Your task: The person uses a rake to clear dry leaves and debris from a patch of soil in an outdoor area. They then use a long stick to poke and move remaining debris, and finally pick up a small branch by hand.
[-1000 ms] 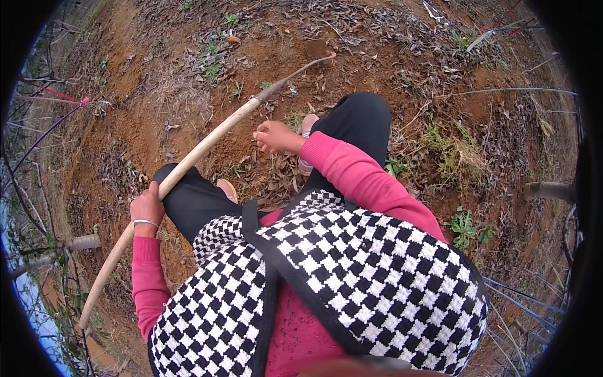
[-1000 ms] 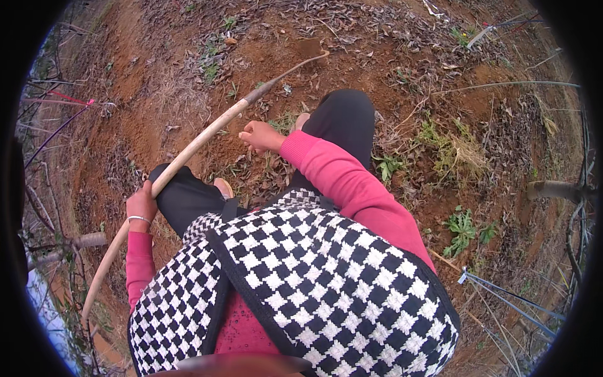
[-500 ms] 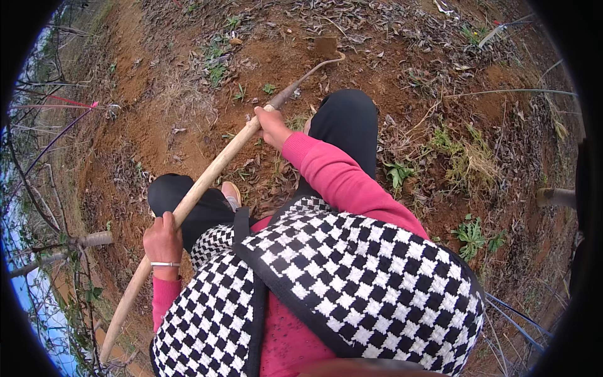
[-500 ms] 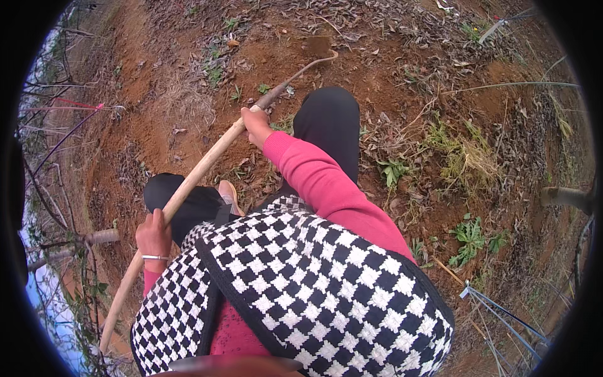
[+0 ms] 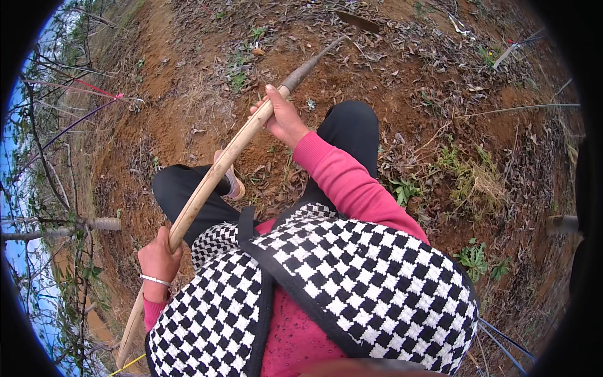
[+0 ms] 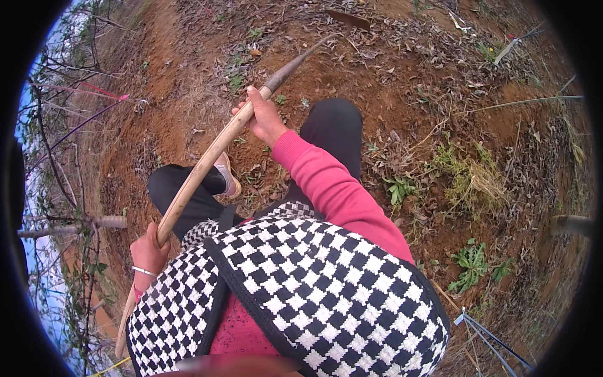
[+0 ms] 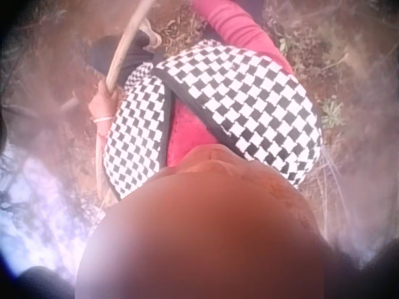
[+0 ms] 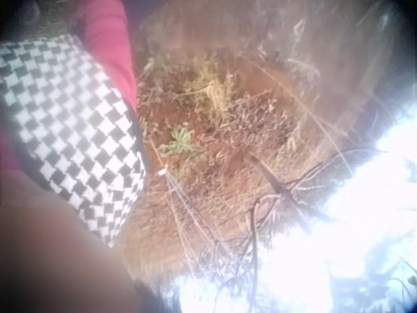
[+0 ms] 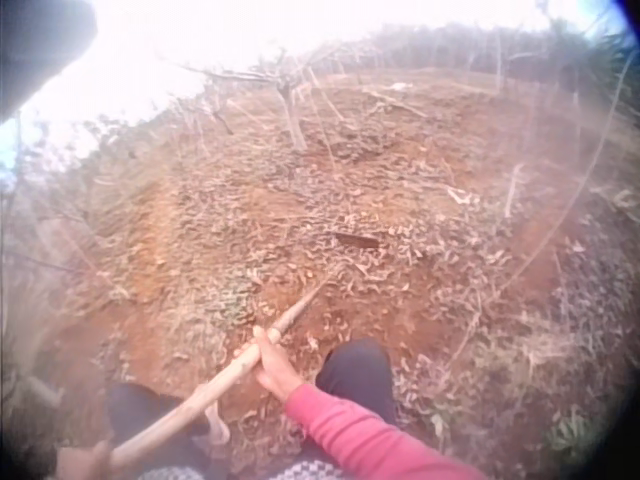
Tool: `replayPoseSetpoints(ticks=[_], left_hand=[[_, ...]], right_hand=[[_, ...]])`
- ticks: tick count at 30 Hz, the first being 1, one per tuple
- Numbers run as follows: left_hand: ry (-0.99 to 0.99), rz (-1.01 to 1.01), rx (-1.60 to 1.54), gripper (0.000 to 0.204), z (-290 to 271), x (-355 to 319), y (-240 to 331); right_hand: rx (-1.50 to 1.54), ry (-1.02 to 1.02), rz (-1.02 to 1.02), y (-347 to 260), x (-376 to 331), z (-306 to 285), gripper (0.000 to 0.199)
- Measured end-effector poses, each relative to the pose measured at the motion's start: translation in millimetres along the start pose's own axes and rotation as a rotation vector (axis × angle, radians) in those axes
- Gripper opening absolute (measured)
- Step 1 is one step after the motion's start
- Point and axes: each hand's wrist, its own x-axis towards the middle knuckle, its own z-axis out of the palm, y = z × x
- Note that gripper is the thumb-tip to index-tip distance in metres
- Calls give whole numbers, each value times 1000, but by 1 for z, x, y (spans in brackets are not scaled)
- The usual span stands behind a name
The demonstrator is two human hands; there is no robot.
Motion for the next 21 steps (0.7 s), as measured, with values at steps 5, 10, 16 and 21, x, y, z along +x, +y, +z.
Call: replayPoseSetpoints(ticks=[5,10,16,21], left_hand=[[-85,120,78,25,13,10,-14],[-34,158,95,24,31,50,-25],[-132,131,2,26,67,55,-21],[-187,95,-144,23,101,57,-20]], right_hand=[[-424,285,563,55,-23,-35,34],[-477,165,498,65,-14,-50,30],[-492,342,519,84,-2,-55,30],[-519,434,503,107,0,-70,28]])
